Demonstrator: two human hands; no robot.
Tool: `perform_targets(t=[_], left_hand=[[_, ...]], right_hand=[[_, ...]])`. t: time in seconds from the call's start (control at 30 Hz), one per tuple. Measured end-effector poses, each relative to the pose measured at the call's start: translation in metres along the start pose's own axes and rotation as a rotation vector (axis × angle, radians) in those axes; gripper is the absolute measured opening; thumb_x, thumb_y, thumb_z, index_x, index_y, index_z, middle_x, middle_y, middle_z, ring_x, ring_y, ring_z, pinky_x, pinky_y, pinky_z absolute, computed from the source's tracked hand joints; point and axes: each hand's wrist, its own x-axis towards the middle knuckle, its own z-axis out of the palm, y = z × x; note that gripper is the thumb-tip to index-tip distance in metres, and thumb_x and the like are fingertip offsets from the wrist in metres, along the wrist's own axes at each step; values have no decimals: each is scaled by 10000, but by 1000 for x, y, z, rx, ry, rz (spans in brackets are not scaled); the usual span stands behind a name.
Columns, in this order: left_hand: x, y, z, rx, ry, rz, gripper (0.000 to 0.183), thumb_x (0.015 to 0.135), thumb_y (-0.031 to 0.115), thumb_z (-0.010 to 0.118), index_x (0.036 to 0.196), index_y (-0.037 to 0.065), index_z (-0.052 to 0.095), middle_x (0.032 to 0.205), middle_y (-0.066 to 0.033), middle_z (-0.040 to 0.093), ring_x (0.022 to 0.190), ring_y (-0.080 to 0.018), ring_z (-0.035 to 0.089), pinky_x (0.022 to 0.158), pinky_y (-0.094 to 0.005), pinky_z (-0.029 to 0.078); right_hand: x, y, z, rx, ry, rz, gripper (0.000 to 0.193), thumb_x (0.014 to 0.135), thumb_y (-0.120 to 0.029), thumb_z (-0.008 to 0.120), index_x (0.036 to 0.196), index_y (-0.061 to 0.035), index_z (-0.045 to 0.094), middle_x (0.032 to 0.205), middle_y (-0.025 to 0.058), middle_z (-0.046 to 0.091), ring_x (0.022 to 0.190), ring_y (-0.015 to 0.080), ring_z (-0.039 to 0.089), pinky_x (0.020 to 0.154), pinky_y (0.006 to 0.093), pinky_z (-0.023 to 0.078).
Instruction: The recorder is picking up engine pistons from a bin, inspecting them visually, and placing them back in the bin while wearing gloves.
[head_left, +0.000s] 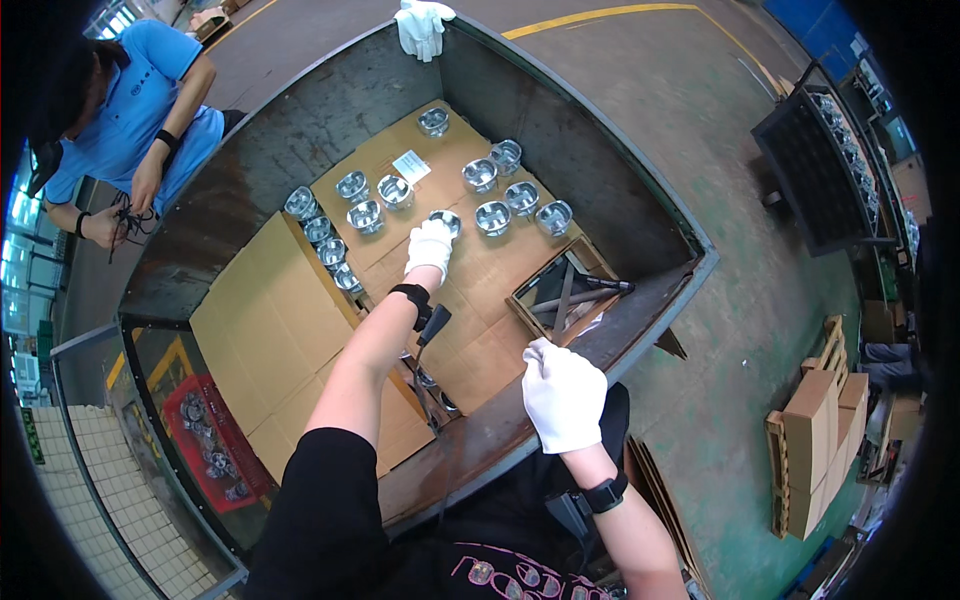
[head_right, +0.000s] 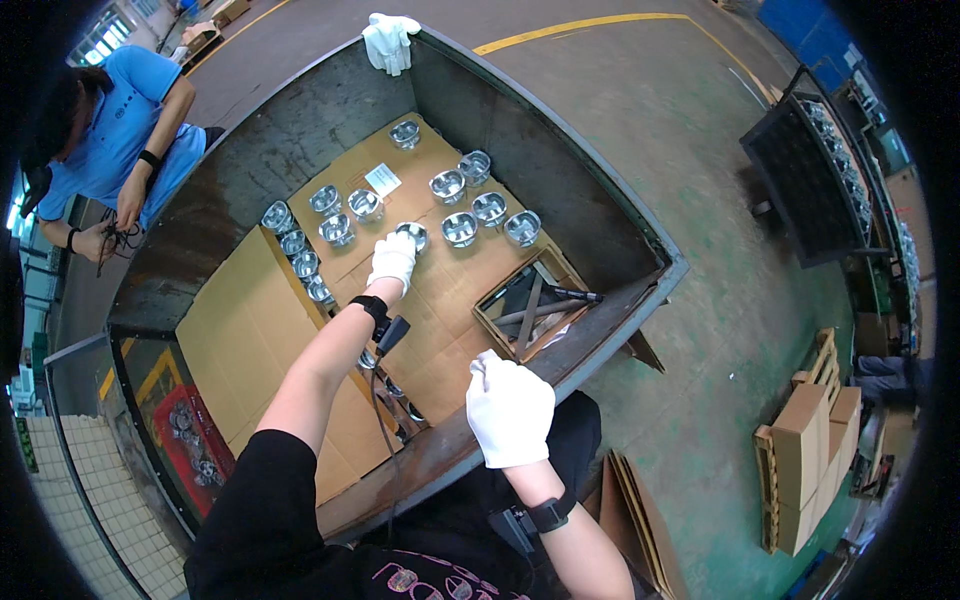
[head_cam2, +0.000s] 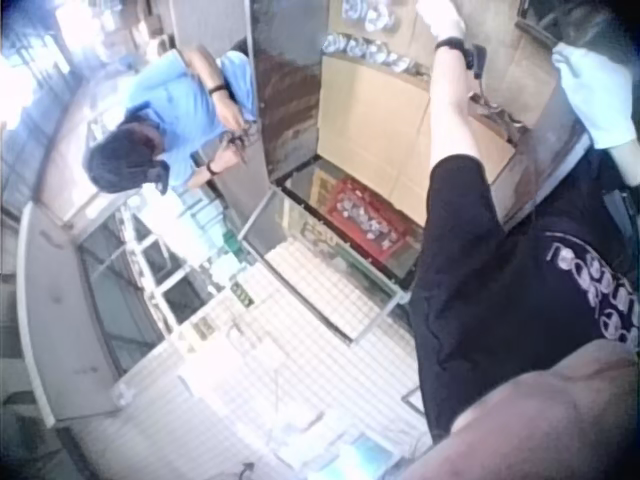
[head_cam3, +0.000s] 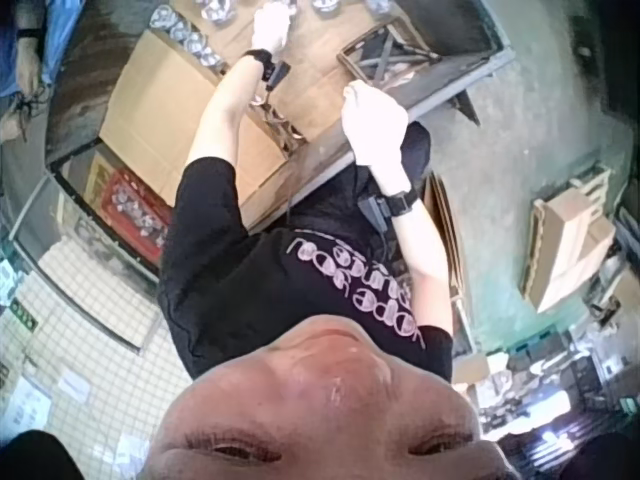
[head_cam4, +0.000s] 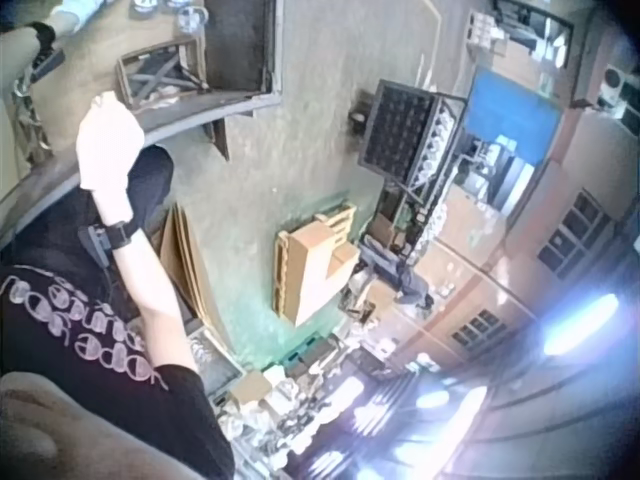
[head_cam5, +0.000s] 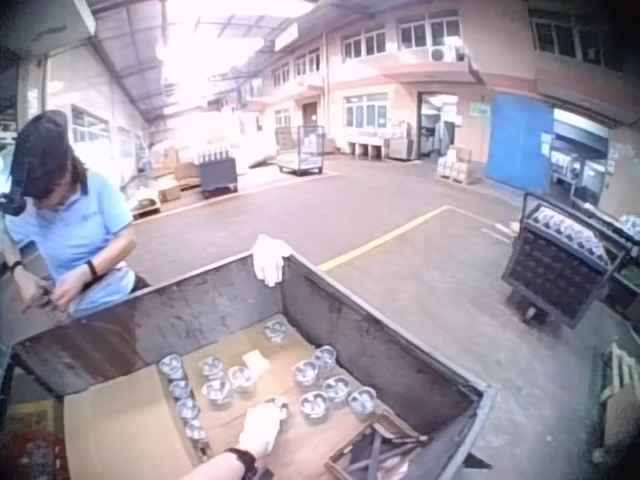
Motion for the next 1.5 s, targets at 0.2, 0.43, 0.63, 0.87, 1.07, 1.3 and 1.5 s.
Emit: perform_targets(t=[0.2,0.43,0.63,0.87,1.07,1.3,1.5], left_hand=[[-51,26,-59,8,-211,234,318,860,301,542,908,40,717,984,-183,693,922,-364,661,826,-411,527],[-198,-19,-172,-1242,-701,-172,214,896,190,640,990,2,679,873,-31,662,766,-112,573,690,-265,464],[-310,-7,-283,-1673,-703,-105,224,914,248,632,1024,54,659,910,-43,647,791,-133,570,724,-271,458],[-353,47,-324,-1650,-953,73,230,914,251,623,990,38,665,807,-57,654,705,-138,580,679,-264,471],[-360,96,-280,-1629,-1231,-55,191,911,189,618,989,18,651,823,-68,651,714,-148,605,665,-270,504],[-375,119,-253,-1823,-1417,-206,111,913,125,582,935,16,585,824,-65,601,740,-158,566,686,-279,481],[-380,123,-242,-1869,-1449,-268,89,919,107,551,887,28,578,818,-47,570,740,-138,537,682,-251,467]], right_hand=[[-10,12,1,22,63,31,123,822,-187,589,810,-103,679,716,102,661,680,282,650,627,387,510],[-12,7,-1,90,105,-39,148,848,-212,559,810,-110,661,770,117,670,716,306,653,653,416,516],[-51,12,-45,946,-104,65,318,908,-85,602,1217,-10,596,1155,125,639,1066,213,613,926,332,490],[-155,10,-156,1678,-496,373,473,945,-188,587,1356,5,454,1291,181,542,1191,324,542,1001,442,464],[-192,11,-154,1773,-347,495,494,964,-212,563,1392,-20,407,1308,150,522,1213,262,522,1017,434,441],[-198,16,-139,1828,-190,610,500,953,-255,585,1373,-30,433,1263,92,550,1147,185,558,952,368,477],[-190,17,-131,1786,-237,681,462,940,-185,592,1333,13,453,1202,94,580,1069,165,602,901,345,515]])
